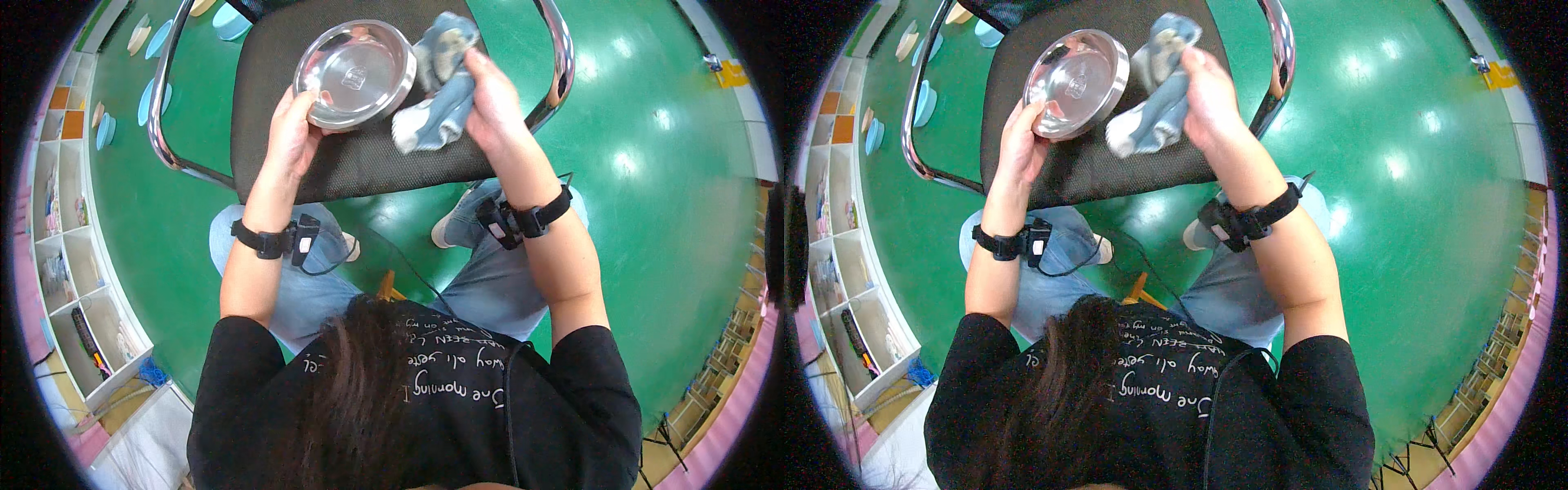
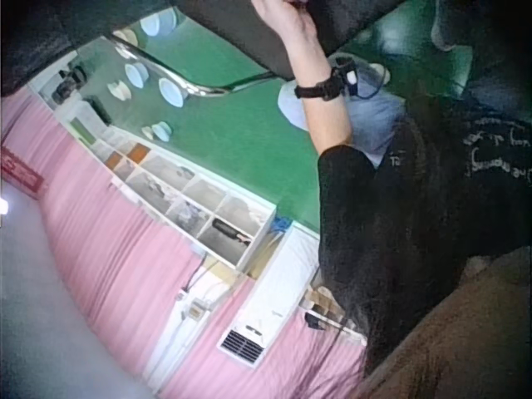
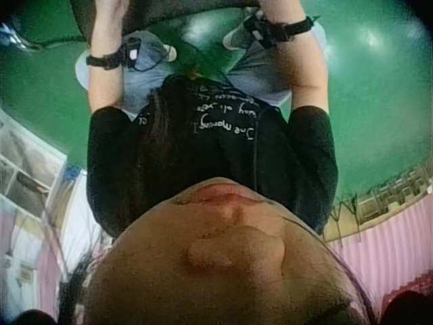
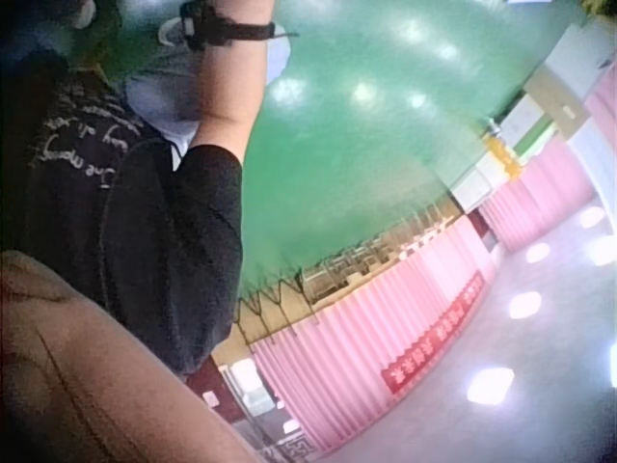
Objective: The person wipes a small metal bowl and a bear-shaped metal tray with a cloth while sitting, then walks to a counter to swap the bowl for the tray and continues wiping the tray.
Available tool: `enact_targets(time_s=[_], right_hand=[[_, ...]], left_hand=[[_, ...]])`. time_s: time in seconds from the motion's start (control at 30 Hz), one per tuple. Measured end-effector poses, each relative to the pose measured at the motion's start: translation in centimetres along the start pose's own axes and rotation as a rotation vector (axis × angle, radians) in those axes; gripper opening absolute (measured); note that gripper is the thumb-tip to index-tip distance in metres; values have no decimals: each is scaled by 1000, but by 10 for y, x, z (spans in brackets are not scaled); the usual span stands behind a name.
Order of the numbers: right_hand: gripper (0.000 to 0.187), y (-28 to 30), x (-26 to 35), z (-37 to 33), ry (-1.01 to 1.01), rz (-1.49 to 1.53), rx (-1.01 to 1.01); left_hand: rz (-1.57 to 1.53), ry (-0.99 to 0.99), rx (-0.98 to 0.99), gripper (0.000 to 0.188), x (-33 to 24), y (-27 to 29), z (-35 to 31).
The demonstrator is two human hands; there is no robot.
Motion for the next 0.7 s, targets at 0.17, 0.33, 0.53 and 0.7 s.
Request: enact_targets(time_s=[0.17, 0.33, 0.53, 0.7], right_hand=[[40, -57, -28, -35, -322, 316, 239], [42, -57, -29, -35, -353, 375, 309], [42, -55, -22, -37, -338, 431, 445], [41, -52, -20, -39, -359, 444, 456]], left_hand=[[-82, -114, 24, 42, -6, -20, -14], [34, -204, -11, 40, -7, -17, -16], [134, -206, 67, 40, -9, -22, -17], [192, -200, 145, 39, -5, -24, -19]])
Point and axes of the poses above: each hand's wrist, its own z-axis towards the middle knuckle, its own y-axis out of the back of the hand, x = y × z, the point moved 8 cm from there along z, towards the middle knuckle, and after that the axes turned 3 degrees about x, right-handed, at the moved point
